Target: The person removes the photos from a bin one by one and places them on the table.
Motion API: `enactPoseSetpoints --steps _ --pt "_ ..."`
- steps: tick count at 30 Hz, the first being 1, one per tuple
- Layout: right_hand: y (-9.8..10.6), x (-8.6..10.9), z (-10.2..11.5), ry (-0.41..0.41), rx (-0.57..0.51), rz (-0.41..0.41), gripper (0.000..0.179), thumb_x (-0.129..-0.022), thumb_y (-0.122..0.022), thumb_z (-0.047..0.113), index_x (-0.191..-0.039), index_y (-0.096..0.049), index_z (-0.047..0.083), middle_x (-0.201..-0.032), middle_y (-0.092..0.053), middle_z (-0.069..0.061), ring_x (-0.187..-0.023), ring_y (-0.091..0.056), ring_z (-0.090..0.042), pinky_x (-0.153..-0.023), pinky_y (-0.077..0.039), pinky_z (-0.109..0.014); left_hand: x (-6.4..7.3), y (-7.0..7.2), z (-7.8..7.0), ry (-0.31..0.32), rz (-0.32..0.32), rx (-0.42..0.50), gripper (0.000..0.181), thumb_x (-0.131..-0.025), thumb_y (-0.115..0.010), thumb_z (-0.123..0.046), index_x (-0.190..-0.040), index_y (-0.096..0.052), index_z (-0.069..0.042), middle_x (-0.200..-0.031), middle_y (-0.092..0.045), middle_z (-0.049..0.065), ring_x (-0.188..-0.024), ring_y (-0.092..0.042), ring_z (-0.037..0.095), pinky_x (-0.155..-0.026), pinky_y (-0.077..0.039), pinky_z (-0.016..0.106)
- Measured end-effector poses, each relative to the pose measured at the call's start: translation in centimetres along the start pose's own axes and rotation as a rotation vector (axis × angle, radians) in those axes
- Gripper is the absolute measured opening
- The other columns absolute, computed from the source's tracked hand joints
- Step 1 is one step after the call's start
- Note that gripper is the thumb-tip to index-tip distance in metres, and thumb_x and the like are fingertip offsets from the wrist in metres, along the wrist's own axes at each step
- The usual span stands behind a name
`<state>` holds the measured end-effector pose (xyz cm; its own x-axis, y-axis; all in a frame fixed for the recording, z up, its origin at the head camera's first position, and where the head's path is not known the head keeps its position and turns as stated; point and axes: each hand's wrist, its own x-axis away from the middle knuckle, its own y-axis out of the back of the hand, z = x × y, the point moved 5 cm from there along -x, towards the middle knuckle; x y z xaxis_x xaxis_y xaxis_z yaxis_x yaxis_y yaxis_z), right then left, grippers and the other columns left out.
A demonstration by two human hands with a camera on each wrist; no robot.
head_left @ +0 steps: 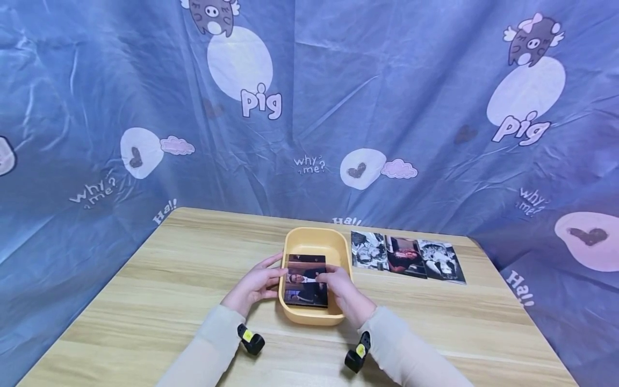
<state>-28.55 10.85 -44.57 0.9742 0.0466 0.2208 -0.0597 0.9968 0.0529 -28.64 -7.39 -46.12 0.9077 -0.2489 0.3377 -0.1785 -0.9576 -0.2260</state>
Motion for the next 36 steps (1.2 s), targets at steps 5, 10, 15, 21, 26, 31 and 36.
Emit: enactPoseSetpoints --steps 5,10,15,21,26,31,36 --pt "0.0 0.0 -0.1 -0.018 -0.002 -0.018 0.047 -0.069 -0.053 -0.008 -0.115 -0.049 -0.014 -0.075 -0.060 -0.004 -0.048 -0.045 -0.007 -0.051 -0.039 -0.019 0.0 0.0 0.0 -0.004 0.002 0.005 0.057 -0.086 -0.057 -0.014 -0.138 -0.033 -0.019 -0.126 -0.050 0.019 -0.105 -0.056 0.027 -0.077 -0.049 0.047" --pt "0.1 0.1 -0.1 -0.023 0.014 -0.054 0.053 -0.068 -0.051 -0.008 -0.120 -0.046 -0.012 -0.096 -0.060 -0.017 -0.063 -0.050 -0.012 -0.060 -0.041 -0.022 0.1 0.0 0.1 0.007 0.008 -0.001 0.058 -0.086 -0.056 -0.014 -0.138 -0.032 -0.020 -0.127 -0.049 0.019 -0.105 -0.056 0.027 -0.077 -0.049 0.046" --pt "0.5 0.1 0.0 0.018 0.062 -0.112 0.060 -0.065 -0.049 -0.011 -0.124 -0.044 -0.010 -0.118 -0.051 -0.024 -0.089 -0.051 -0.019 -0.077 -0.040 -0.026 0.3 0.1 0.1 0.014 0.006 -0.003 0.058 -0.086 -0.057 -0.015 -0.138 -0.032 -0.020 -0.128 -0.048 0.019 -0.104 -0.056 0.028 -0.077 -0.050 0.045" --pt "0.5 0.1 0.2 0.030 0.014 -0.118 0.063 -0.067 -0.051 -0.015 -0.128 -0.043 -0.005 -0.096 -0.052 -0.015 -0.056 -0.042 -0.007 -0.045 -0.032 -0.015 0.1 0.1 0.1 0.007 0.010 0.010 0.058 -0.086 -0.057 -0.015 -0.138 -0.033 -0.021 -0.126 -0.049 0.020 -0.107 -0.054 0.030 -0.077 -0.049 0.046" --pt "0.2 0.4 0.2 0.003 -0.035 -0.074 0.074 -0.065 -0.053 -0.021 -0.133 -0.036 0.000 -0.086 -0.043 -0.005 -0.054 -0.042 -0.007 -0.042 -0.033 -0.014 0.1 0.1 0.1 0.014 0.018 0.002 0.057 -0.087 -0.055 -0.015 -0.139 -0.031 -0.020 -0.128 -0.047 0.020 -0.109 -0.053 0.031 -0.078 -0.049 0.046" --pt "-0.4 0.4 0.0 -0.017 -0.077 0.009 0.090 -0.061 -0.054 -0.025 -0.139 -0.027 0.011 -0.077 -0.046 -0.002 -0.061 -0.047 -0.008 -0.047 -0.044 -0.019 0.2 0.0 0.1 0.016 0.015 -0.006 0.056 -0.087 -0.054 -0.015 -0.138 -0.032 -0.020 -0.128 -0.048 0.020 -0.110 -0.052 0.031 -0.077 -0.049 0.045" --pt "-0.8 0.3 0.0 -0.012 -0.079 0.057 0.096 -0.061 -0.053 -0.026 -0.140 -0.021 0.018 -0.074 -0.045 -0.002 -0.068 -0.049 -0.012 -0.055 -0.051 -0.027 0.2 0.0 -0.1 0.012 0.008 0.000 0.056 -0.087 -0.054 -0.015 -0.138 -0.032 -0.020 -0.128 -0.047 0.020 -0.110 -0.052 0.032 -0.078 -0.049 0.047"
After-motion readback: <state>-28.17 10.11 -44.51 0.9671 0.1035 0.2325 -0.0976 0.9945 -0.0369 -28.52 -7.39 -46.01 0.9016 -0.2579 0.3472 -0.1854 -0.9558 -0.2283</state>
